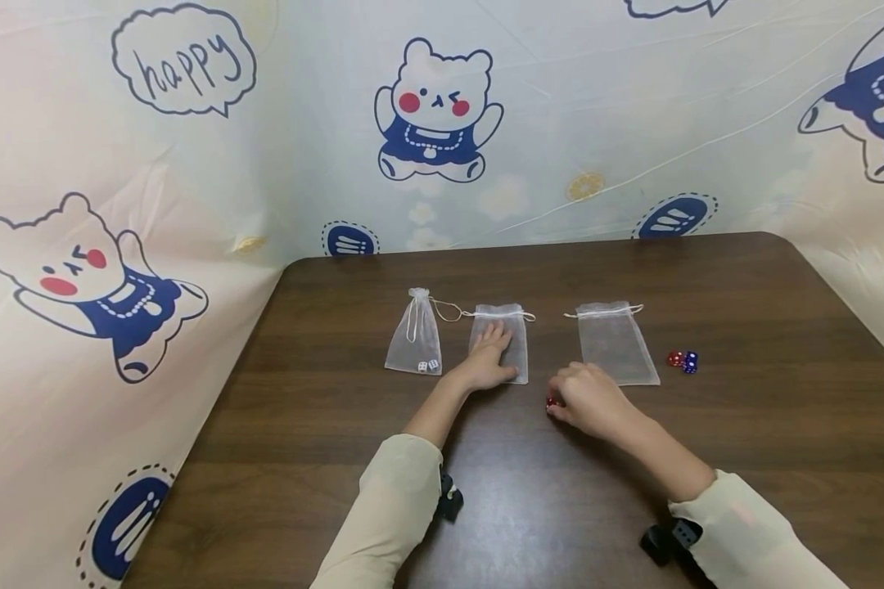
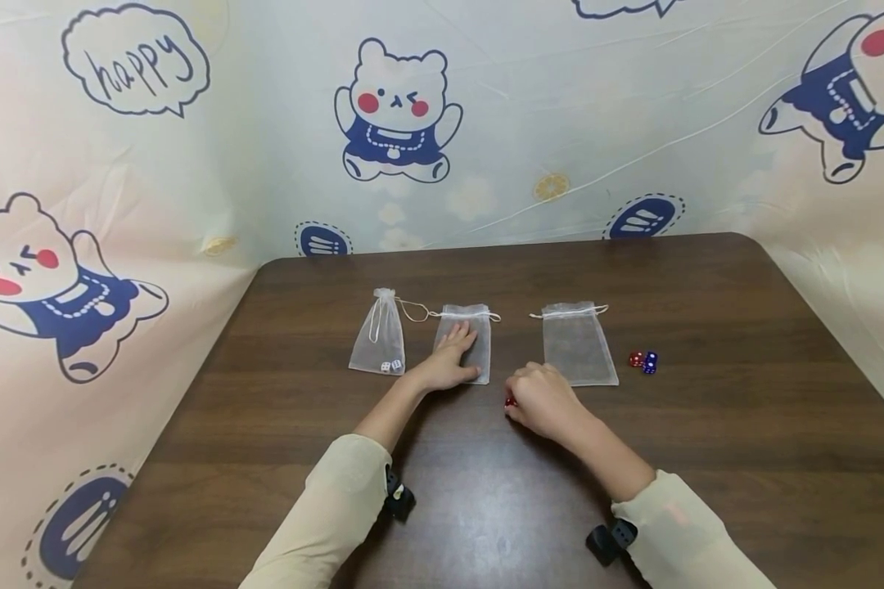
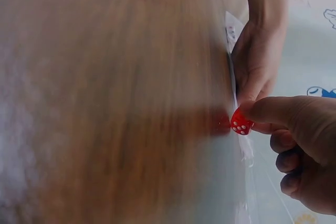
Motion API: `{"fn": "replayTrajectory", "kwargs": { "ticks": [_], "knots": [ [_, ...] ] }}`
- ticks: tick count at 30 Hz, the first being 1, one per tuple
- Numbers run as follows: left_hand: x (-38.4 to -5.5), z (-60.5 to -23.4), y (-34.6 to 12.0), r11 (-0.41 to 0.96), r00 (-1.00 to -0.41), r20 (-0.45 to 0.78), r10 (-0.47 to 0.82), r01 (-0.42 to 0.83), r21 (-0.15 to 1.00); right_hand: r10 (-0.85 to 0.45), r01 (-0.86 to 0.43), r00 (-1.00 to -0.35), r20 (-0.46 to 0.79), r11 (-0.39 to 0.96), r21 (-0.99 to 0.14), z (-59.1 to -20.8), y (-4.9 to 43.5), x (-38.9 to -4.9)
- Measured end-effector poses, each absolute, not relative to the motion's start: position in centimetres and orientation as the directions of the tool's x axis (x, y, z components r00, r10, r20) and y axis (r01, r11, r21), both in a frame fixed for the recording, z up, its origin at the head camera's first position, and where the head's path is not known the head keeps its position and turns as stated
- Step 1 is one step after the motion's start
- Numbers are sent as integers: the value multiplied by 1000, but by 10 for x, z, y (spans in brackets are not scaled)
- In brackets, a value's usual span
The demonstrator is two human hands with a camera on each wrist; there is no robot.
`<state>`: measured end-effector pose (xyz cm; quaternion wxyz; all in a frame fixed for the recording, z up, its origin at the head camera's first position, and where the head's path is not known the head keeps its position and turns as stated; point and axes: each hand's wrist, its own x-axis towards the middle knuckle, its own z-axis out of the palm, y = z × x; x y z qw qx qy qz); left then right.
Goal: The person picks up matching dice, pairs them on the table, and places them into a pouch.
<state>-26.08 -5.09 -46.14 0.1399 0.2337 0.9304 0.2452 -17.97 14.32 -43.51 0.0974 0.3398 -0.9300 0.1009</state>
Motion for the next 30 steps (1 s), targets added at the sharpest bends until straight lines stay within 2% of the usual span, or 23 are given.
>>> {"fn": "replayTrajectory", "kwargs": {
  "ticks": [10,16,23,30],
  "knots": [
    [-259,-460,-52,773,-849,-151,506,368,517,-612,-649,-756,234,747,-145,-438,140,-179],
    [-260,-461,-53,770,-850,-151,505,364,524,-584,-626,-778,232,755,-197,-435,144,-181],
    [-260,-462,-53,768,-851,-146,505,366,526,-508,-572,-815,278,784,-242,-423,162,-183],
    [-258,-459,-53,760,-848,-139,512,372,533,-379,-450,-886,267,842,-299,-410,189,-187]
  ]
}}
